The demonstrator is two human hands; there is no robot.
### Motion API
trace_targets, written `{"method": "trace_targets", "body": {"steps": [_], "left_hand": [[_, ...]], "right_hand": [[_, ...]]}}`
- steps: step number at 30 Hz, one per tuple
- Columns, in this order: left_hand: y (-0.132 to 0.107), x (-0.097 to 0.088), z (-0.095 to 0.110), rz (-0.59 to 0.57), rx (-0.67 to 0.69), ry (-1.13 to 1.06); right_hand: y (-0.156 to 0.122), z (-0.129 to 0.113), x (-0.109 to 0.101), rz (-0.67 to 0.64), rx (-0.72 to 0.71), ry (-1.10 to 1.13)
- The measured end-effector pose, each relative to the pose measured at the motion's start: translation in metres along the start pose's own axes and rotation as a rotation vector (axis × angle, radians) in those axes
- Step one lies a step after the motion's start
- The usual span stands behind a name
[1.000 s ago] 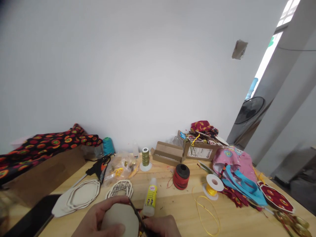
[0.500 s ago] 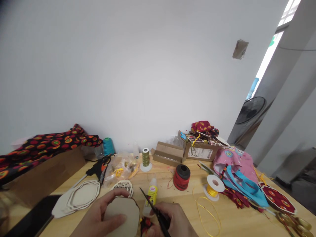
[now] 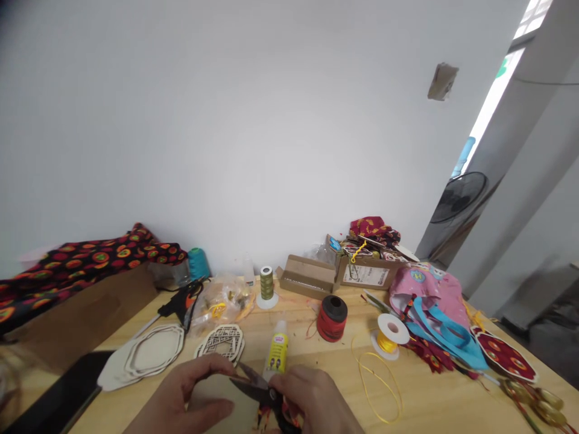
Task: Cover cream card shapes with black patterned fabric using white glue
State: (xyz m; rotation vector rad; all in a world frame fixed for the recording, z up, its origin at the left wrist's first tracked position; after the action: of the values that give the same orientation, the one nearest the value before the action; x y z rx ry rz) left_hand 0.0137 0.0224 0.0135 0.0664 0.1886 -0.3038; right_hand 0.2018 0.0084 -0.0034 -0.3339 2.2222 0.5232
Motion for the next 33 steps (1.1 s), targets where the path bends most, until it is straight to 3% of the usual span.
{"method": "trace_targets", "body": {"steps": [15,18,22,27,33], "left_hand": [[-0.002,0.003,0.003,0.006,-0.064,0.073],[-0.001,0.005,0.003,-0.026,-0.075,0.043],[0.001,0.005,0.001,-0.057,-0.049,0.088],[0.002,0.007,0.0,-0.105,-0.006,0.156],[0.001,0.011,0.023,-0.16,-0.073,0.164]], "right_hand": [[-0.005,-0.005,-0.014,-0.062,-0.025,-0.359],[-0.006,-0.004,-0.018,-0.051,0.009,-0.31],[-0.008,-0.003,-0.02,-0.055,0.135,-0.069],[-0.006,-0.001,-0.014,-0.103,0.06,-0.069],[-0.003,-0.002,-0.012,-0.084,-0.004,-0.102]]}}
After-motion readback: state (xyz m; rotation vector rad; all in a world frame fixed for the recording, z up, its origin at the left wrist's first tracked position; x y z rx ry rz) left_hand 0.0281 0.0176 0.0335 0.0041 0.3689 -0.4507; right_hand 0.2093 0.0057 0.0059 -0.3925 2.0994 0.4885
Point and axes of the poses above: each hand's wrist, its own y-axis towards the middle knuckle, its own x-axis out of the palm, z = x × y, the point moved 2 cm from there along y, towards the middle knuckle, and after that the axes turned 9 degrees about x, right-handed, at the moved point
